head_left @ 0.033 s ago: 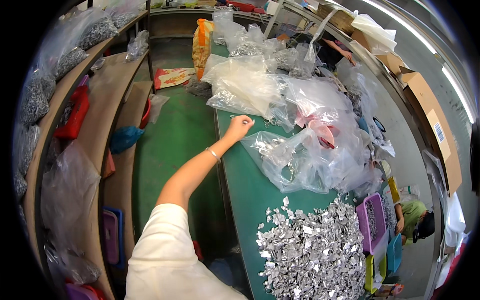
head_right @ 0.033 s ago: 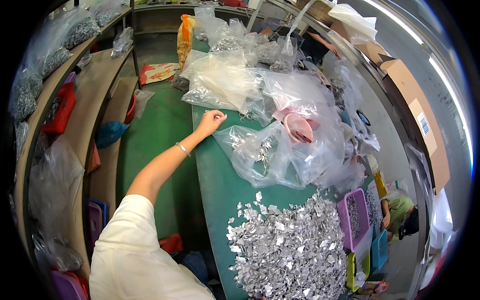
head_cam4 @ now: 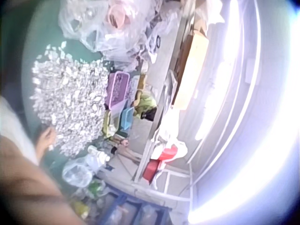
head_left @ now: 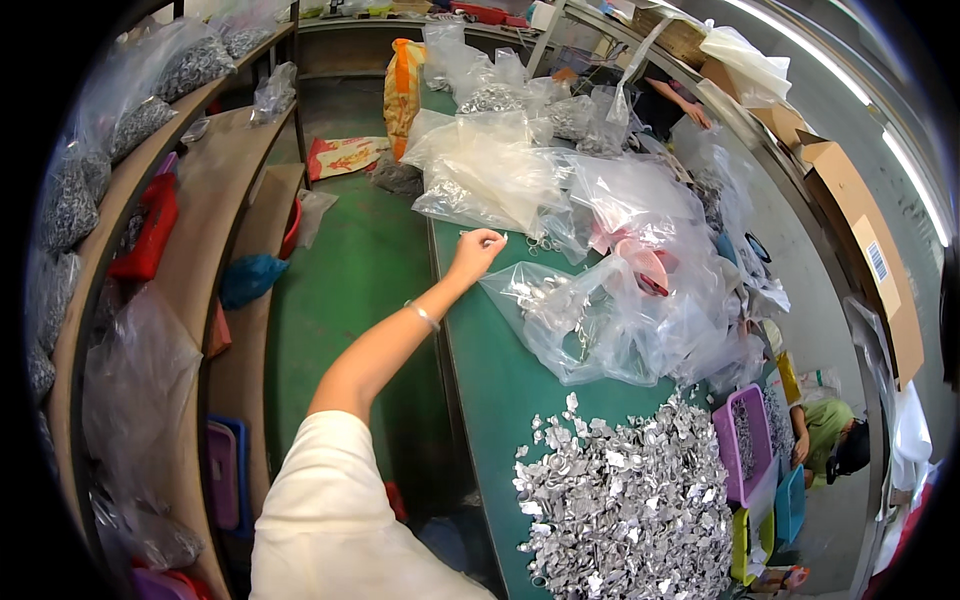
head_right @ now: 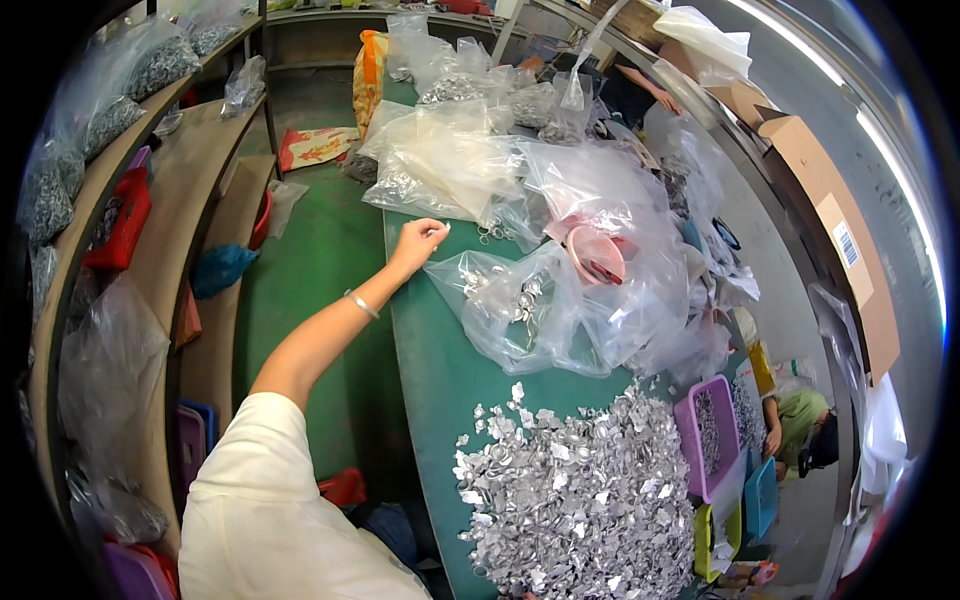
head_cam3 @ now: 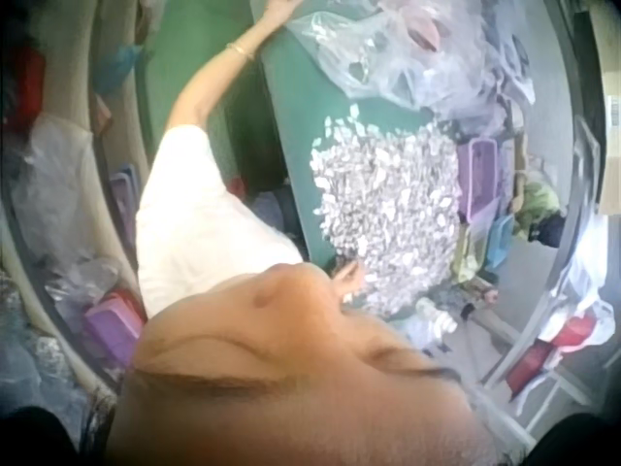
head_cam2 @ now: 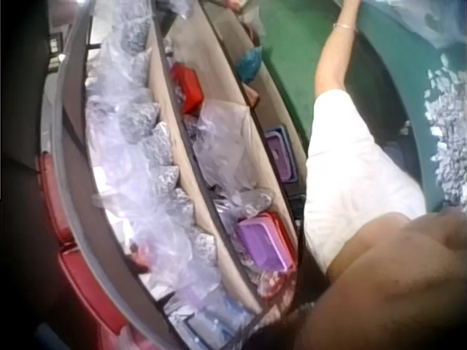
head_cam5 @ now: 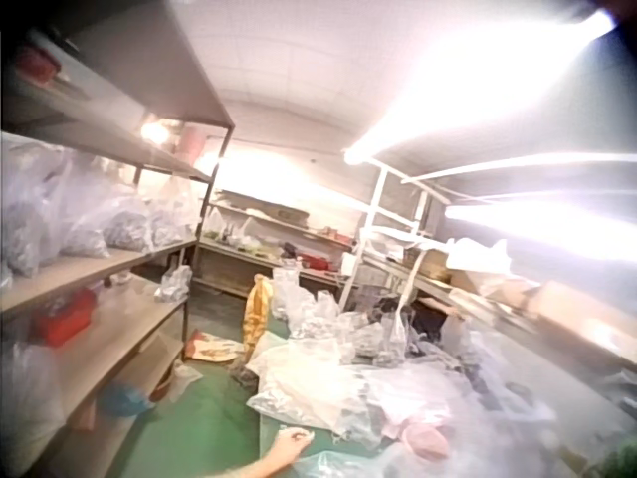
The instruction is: The person sorts through a large pile of small silver metal parts on a green workbench by hand and places some into plastic bags.
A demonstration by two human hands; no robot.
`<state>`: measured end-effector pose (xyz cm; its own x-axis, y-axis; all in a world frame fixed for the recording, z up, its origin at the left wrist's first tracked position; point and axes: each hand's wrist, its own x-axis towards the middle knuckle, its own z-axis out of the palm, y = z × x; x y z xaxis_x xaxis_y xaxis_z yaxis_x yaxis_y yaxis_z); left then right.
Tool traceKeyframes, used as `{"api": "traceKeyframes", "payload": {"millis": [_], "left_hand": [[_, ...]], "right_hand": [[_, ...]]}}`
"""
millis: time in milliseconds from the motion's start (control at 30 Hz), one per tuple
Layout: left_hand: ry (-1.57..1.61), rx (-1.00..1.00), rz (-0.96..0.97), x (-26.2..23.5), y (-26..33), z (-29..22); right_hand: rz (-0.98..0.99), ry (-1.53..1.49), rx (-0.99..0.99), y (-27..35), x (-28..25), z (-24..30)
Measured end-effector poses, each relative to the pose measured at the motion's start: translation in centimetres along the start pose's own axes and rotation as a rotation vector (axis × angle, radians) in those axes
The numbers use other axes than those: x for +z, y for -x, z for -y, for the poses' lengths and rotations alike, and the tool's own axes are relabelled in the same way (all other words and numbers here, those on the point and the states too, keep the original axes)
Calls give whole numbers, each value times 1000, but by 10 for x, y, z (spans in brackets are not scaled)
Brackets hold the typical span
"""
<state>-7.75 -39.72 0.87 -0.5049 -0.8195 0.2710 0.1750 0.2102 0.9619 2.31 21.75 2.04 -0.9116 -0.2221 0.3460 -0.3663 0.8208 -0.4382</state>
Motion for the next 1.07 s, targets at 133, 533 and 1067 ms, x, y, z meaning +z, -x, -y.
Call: {"api": "traceKeyframes", "payload": {"millis": [133, 533, 1067], "left_hand": [[728, -237, 395, 16, 89, -82], [636, -620, 1199, 100, 268, -157], [127, 659, 1077, 150, 359, -181]], "right_hand": [[27, -142, 170, 8, 0, 2], [193, -739, -129, -90, -21, 147], [160, -2029, 820, -38, -21, 70]]}}
